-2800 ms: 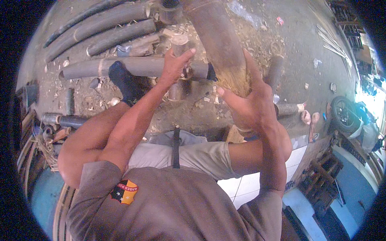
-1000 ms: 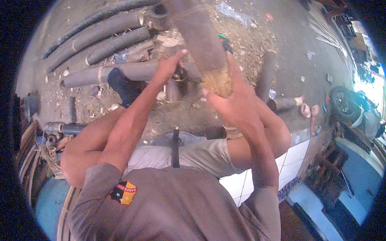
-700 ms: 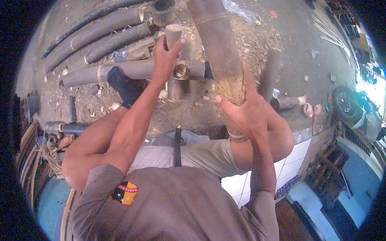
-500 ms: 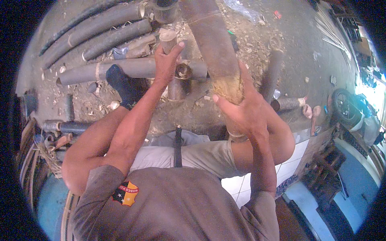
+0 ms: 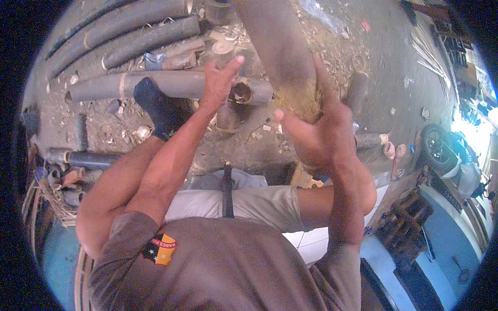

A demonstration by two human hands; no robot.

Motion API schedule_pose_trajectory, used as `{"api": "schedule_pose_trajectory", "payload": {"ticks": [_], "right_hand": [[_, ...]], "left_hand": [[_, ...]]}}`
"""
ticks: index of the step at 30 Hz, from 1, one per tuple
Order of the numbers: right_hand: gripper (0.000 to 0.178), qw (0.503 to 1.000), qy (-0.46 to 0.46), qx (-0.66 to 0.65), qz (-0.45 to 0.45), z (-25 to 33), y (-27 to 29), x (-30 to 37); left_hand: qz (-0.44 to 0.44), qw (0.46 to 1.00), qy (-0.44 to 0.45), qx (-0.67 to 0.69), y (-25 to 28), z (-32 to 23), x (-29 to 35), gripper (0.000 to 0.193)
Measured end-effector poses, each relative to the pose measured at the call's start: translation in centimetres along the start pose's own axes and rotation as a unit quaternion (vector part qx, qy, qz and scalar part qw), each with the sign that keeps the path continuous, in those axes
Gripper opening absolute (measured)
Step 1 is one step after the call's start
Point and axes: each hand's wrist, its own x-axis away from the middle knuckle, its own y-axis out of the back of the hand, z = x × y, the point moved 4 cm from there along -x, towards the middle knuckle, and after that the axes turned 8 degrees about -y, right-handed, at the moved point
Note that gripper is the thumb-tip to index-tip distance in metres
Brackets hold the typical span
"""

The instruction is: The person sits on the floor and repeatedly strikes a small bamboo piece with a larger bamboo mallet to shape its end. The person rotates the piece between strikes and occasionally inspects the shaped end.

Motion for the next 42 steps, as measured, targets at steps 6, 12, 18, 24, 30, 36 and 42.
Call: {"api": "schedule_pose_trajectory", "payload": {"ticks": [6,12,18,24,30,36,42], "right_hand": [[0.093,0.987,0.133,-0.087,0.01,3.4,-0.2,-3.6],[0.087,0.921,0.121,0.365,0.069,5.6,-1.6,-5.3],[0.084,0.93,0.109,0.349,0.026,5.2,-2.1,-4.8],[0.089,0.955,0.207,0.213,-0.009,7.0,-1.9,-4.2],[0.096,0.879,0.181,0.427,0.113,4.4,-3.4,-3.4],[0.095,0.968,0.21,0.109,-0.082,5.9,-2.2,-2.2],[0.094,0.922,0.088,0.362,0.105,4.6,-2.8,-1.5]], "left_hand": [[-0.013,0.999,-0.02,0.031,0.6,1.0,0.2,0.035],[-0.004,0.997,-0.059,0.044,0.9,1.3,0.6,0.028],[0.004,1.0,0.0,0.019,1.0,1.0,1.0,0.021],[0.009,0.998,-0.052,0.016,2.0,1.7,1.1,0.022],[-0.046,0.994,-0.092,0.023,0.4,-1.5,2.1,0.015],[-0.004,0.996,-0.091,0.02,1.8,1.6,3.0,0.018],[0.001,0.997,-0.072,-0.029,2.6,2.1,1.4,0.029]]}}
